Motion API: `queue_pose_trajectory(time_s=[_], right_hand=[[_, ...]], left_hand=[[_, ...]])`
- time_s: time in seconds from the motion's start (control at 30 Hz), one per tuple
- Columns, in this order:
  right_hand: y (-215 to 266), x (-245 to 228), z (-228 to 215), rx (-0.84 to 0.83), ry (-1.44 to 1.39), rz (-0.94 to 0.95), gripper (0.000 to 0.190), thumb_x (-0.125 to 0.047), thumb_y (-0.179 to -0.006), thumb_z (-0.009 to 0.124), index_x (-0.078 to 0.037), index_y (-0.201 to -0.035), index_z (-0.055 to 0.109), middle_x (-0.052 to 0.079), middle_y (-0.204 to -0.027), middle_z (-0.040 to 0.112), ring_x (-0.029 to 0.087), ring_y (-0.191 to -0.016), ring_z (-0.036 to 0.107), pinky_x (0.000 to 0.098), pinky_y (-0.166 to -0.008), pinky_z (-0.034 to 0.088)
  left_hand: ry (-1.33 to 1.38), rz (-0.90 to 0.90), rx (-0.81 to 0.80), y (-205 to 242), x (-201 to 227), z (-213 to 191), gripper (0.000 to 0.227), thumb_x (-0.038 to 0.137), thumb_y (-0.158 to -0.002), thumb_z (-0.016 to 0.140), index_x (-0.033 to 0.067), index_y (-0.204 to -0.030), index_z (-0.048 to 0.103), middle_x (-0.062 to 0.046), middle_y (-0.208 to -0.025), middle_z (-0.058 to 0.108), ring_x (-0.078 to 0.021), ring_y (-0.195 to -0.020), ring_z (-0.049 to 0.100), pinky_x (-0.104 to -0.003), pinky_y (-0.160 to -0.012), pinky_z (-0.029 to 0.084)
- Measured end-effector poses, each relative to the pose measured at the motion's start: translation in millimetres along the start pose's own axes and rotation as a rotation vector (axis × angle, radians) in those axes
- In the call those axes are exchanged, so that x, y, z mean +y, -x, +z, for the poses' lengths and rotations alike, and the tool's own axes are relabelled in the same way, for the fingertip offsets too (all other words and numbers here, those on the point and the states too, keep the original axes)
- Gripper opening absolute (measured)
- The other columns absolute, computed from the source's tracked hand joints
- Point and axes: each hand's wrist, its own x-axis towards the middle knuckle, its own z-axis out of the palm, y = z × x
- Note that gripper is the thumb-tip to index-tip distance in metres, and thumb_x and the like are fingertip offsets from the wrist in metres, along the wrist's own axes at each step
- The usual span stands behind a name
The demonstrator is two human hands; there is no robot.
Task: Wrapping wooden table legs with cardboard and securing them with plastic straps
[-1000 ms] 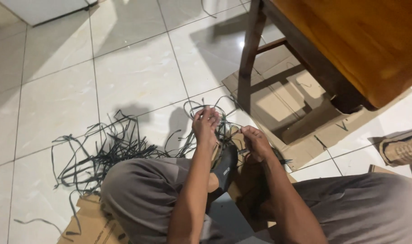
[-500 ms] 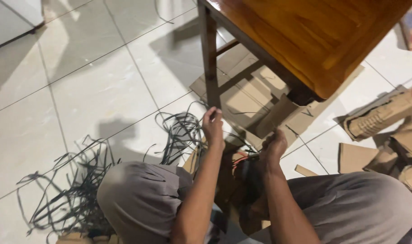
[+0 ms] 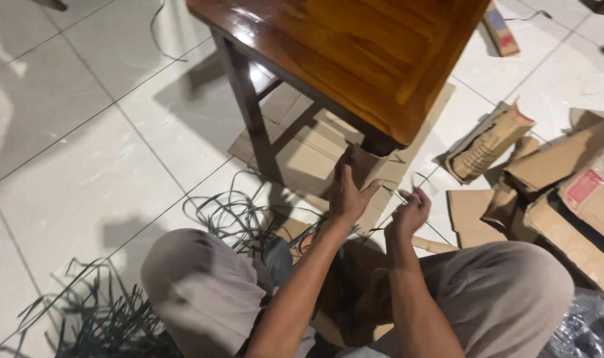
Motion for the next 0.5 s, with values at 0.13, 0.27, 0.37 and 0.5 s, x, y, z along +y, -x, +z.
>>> queue_pose_trajectory(time_s=[0.13, 0.27, 0.37, 0.5], right_hand=[[76.4, -85.3, 34.5, -0.207, 0.229, -0.238, 0.024, -0.010, -0.102, 0.049, -0.012, -0.120, 0.066, 0.006, -0.096, 0.074, 0.002, -0.059, 0.042, 0.0159, -0.055, 0.031], [89.9, -106.3, 46.4, -0.408, 0.464, -0.363, 0.032, -0.010, -0.103, 0.054, -0.011, -0.132, 0.068, 0.012, -0.115, 0.075, 0.016, -0.060, 0.058, 0.0297, -0.060, 0.049], [86.8, -107.6, 49.1, -0.443, 0.517, -0.443, 0.034, -0.008, -0.102, 0.055, -0.012, -0.133, 0.069, 0.014, -0.119, 0.074, 0.027, -0.084, 0.066, 0.0399, -0.076, 0.054], [79.5, -103.9, 49.8, -0.425, 0.528, -0.466, 0.031, -0.017, -0.108, 0.052, -0.009, -0.133, 0.069, 0.020, -0.116, 0.074, 0.034, -0.095, 0.073, 0.0463, -0.081, 0.059]], left_hand=[[-0.189, -0.127, -0.016, 3.0, -67.3, 42.2, 0.068, 0.051, -0.089, 0.071, 0.0043, -0.135, 0.052, -0.024, -0.128, 0.060, -0.0420, -0.117, 0.066, -0.053, -0.094, 0.056], [-0.197, 0.050, 0.123, -5.4, -2.4, 12.9, 0.055, 0.050, -0.086, 0.077, 0.0020, -0.107, 0.060, -0.023, -0.103, 0.066, -0.0427, -0.099, 0.070, -0.048, -0.077, 0.059], [-0.201, 0.183, 0.217, -10.5, 24.1, 1.7, 0.054, 0.050, -0.085, 0.079, 0.0009, -0.099, 0.062, -0.022, -0.092, 0.066, -0.0432, -0.088, 0.071, -0.048, -0.070, 0.059], [-0.204, 0.186, 0.180, -13.4, -14.9, 21.0, 0.060, 0.056, -0.087, 0.075, -0.0004, -0.101, 0.063, -0.023, -0.090, 0.069, -0.0431, -0.083, 0.072, -0.049, -0.067, 0.058]])
